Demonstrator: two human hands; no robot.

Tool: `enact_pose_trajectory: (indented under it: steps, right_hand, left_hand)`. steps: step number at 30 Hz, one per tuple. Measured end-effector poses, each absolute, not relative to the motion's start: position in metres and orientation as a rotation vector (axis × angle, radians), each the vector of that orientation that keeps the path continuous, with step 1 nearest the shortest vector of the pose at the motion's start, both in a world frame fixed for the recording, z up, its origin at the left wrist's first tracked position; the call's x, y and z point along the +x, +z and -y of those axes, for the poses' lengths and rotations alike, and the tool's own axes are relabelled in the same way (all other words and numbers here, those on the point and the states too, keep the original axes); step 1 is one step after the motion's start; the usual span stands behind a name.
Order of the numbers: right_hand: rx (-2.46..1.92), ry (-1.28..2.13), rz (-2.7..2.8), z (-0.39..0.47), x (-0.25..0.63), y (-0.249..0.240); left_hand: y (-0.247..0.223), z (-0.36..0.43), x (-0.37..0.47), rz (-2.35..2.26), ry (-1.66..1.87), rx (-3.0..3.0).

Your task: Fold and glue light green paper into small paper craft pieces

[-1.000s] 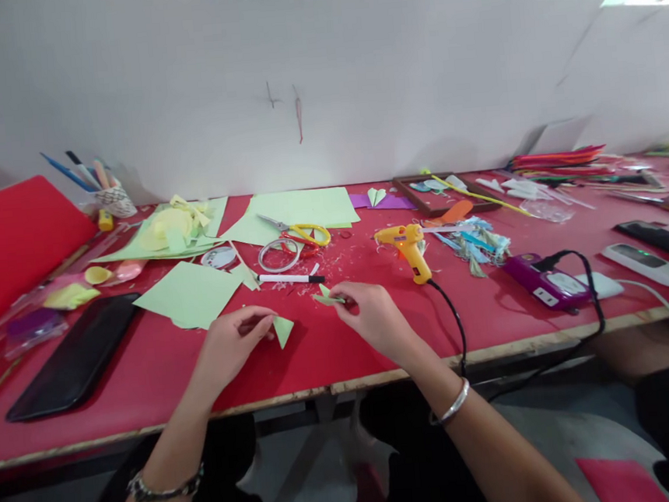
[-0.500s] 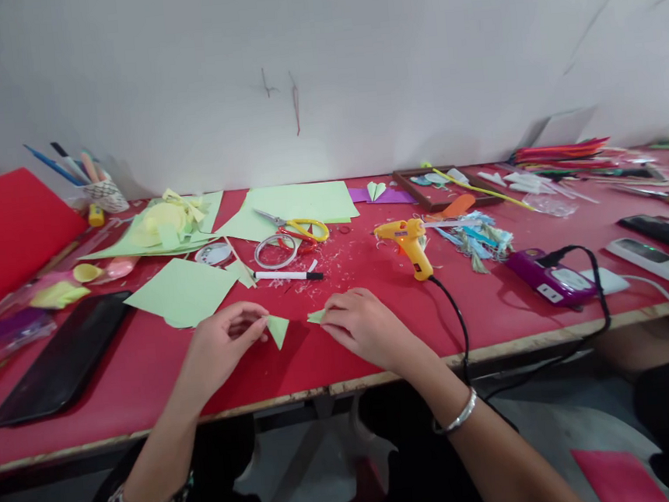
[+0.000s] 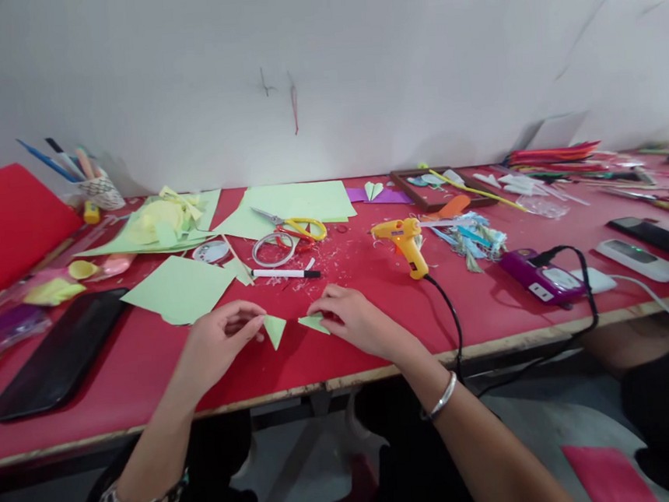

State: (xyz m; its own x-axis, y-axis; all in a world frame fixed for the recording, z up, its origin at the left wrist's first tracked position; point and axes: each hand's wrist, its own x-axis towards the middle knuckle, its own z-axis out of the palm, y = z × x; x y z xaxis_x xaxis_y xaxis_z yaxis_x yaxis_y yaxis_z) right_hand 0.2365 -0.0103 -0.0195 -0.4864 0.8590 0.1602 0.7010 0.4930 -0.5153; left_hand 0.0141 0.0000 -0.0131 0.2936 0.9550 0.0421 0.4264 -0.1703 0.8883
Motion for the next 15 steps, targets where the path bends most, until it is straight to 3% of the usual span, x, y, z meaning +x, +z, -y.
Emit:
enact_pose_trajectory:
  steps: [15]
  right_hand:
    - [-1.192, 0.604, 2.508, 0.0155, 0.2380, -0.0185]
  left_hand:
    - [-0.0199, -0.0002, 0.0224, -1.228, 0.759, 1.750]
